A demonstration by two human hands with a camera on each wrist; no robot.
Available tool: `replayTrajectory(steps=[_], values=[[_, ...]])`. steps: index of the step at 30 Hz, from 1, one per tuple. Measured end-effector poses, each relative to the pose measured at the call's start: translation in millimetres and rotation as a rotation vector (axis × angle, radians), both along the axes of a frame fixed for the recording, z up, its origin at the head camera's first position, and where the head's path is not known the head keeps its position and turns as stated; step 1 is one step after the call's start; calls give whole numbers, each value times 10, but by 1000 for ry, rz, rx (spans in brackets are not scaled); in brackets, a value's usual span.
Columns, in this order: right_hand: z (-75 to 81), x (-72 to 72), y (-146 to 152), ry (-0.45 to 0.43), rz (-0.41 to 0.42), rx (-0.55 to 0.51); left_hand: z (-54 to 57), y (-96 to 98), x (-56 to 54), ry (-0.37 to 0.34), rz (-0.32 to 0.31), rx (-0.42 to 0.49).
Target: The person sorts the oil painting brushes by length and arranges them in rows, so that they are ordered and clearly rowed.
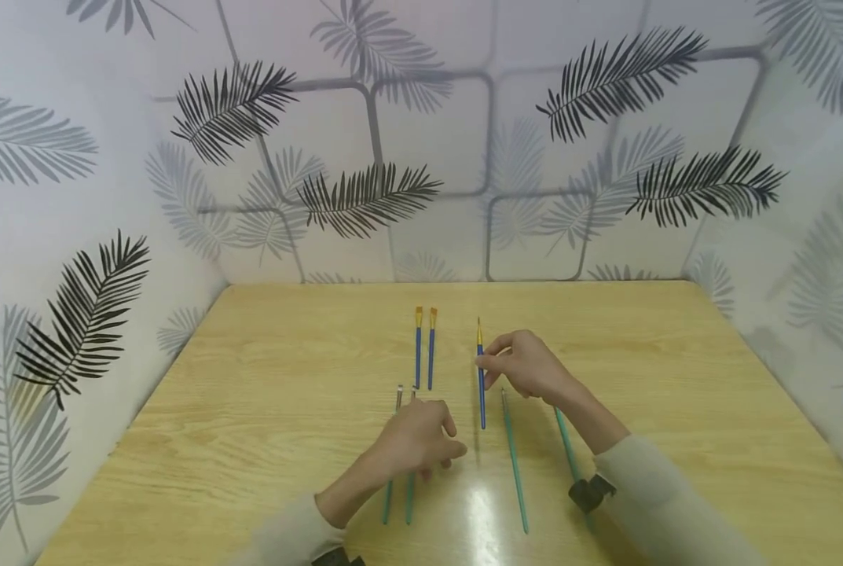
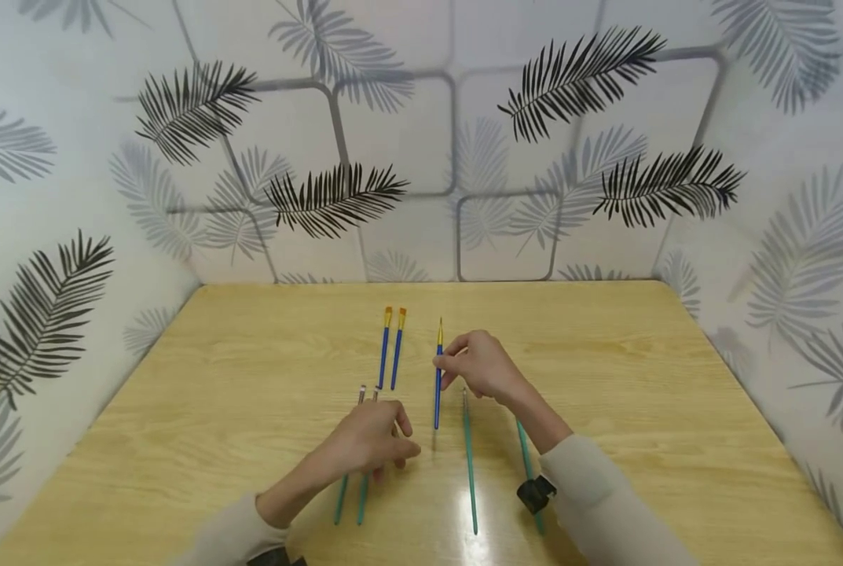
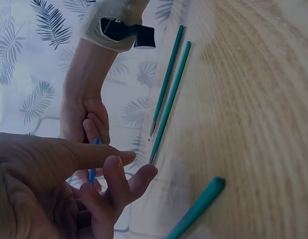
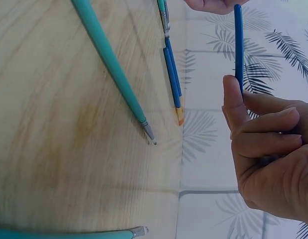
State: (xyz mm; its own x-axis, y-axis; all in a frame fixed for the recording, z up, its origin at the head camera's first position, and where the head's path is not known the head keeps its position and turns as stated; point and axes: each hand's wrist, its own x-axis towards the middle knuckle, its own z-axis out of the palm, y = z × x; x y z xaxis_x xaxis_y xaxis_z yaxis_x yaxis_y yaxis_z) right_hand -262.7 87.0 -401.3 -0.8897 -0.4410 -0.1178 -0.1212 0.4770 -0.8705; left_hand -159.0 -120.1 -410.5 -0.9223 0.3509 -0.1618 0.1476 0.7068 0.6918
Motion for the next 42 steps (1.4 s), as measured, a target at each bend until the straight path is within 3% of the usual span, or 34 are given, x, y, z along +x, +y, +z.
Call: replayTrajectory(steps=[6, 12, 19, 28, 36, 42], values=[[-16, -46, -20, 25, 10, -21, -61, 103, 7, -24, -16, -13], [14, -131, -54, 46, -13, -16, -60, 261, -26, 3, -65, 0], [54, -156, -50, 46, -24, -26, -40, 407, -56, -18, -49, 7], [24, -220, 33, 42, -53, -29, -117, 497, -41, -77, -51, 40], [18, -329, 13, 31, -54, -32, -174, 599, -31, -70, -71, 84], [-1, -446, -70, 17, -73, -12, -231, 677, -43, -24, -22, 57]])
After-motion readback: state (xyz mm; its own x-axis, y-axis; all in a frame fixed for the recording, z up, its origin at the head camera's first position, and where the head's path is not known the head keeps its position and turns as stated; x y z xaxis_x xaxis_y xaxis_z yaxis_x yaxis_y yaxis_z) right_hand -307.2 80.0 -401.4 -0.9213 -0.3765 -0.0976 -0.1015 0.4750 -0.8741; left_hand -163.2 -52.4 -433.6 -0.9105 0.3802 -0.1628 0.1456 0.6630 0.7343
